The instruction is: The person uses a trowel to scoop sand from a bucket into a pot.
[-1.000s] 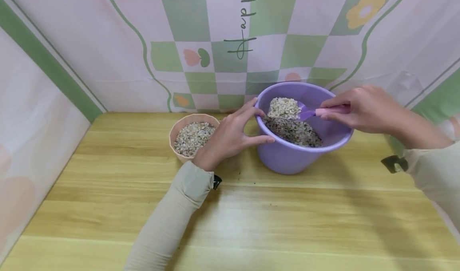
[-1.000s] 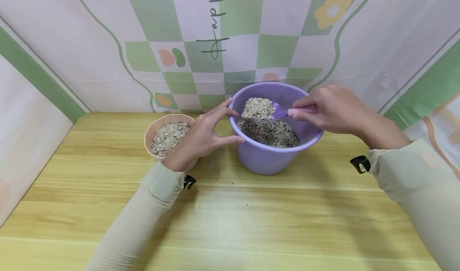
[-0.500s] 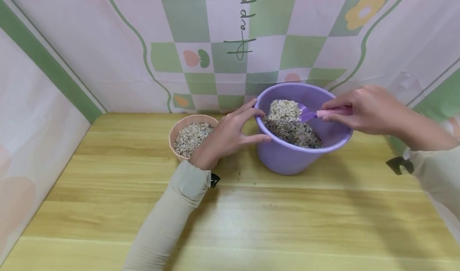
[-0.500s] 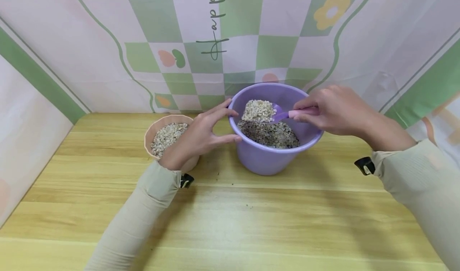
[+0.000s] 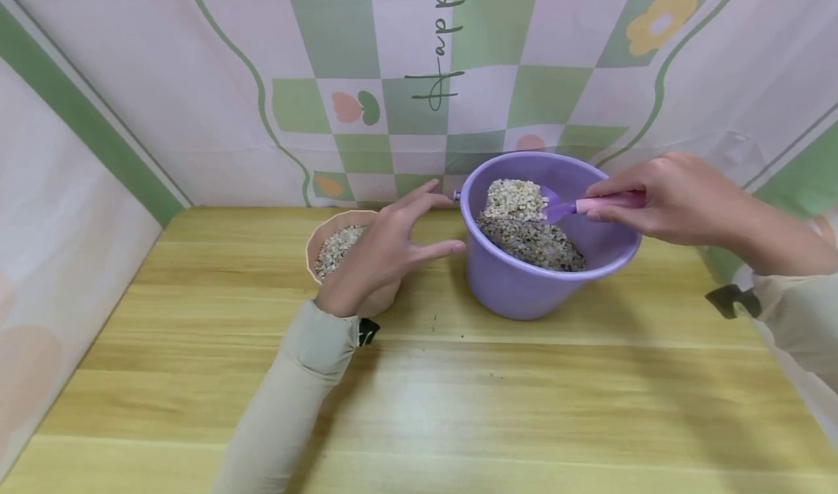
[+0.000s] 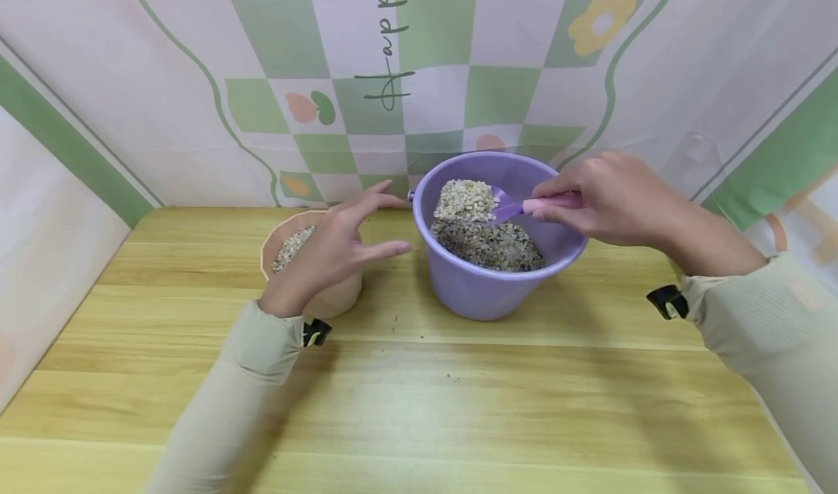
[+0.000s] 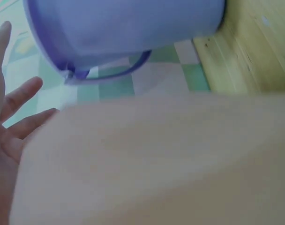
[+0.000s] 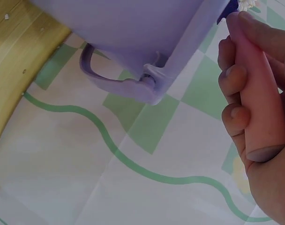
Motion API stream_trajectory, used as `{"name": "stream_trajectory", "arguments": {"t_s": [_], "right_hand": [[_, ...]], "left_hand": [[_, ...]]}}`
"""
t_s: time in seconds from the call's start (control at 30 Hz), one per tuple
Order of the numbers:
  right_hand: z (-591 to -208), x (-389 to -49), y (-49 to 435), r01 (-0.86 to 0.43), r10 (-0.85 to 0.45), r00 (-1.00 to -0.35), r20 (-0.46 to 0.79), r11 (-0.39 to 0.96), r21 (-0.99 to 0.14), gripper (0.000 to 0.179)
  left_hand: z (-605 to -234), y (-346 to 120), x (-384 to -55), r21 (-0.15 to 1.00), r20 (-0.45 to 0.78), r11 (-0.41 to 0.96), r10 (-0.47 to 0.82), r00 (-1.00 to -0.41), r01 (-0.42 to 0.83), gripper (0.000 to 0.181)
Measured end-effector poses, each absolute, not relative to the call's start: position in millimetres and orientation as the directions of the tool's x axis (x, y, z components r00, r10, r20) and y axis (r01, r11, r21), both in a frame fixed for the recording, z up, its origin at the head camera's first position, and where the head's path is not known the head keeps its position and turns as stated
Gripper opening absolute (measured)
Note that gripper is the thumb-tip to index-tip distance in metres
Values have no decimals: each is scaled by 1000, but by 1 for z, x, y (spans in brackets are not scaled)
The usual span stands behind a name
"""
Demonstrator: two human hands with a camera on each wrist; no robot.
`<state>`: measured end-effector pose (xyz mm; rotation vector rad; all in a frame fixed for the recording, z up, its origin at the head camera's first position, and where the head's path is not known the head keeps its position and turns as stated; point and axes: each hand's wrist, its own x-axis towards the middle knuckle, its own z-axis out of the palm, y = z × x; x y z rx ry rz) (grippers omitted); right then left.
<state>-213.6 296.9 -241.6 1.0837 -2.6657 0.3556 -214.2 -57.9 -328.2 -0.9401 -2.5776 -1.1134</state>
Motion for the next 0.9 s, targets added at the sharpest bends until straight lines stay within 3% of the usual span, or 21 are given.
{"name": "stream_trajectory", "arguments": {"t_s": [0.17,0.37,0.53,0.9], "right_hand": [[-240,-214,294,-729,-667,-670,325,674,-121,20],[-237,-215,292,-756,-689,-641,337,642,-125,20],[-233,-214,288,-754,-688,-644,335,646,-121,21],[-229,-213,273,-791,-720,-592,362,604,-91,22]], "left_hand": [[-330,-76,-210,598,388,542,449,-805,591,62],[-329,-100,-208,524,411,629,402,-818,574,60],[-334,-119,-205,555,398,637,361,-843,535,54],[-352,-154,-201,554,338,718,269,-902,422,69]]}}
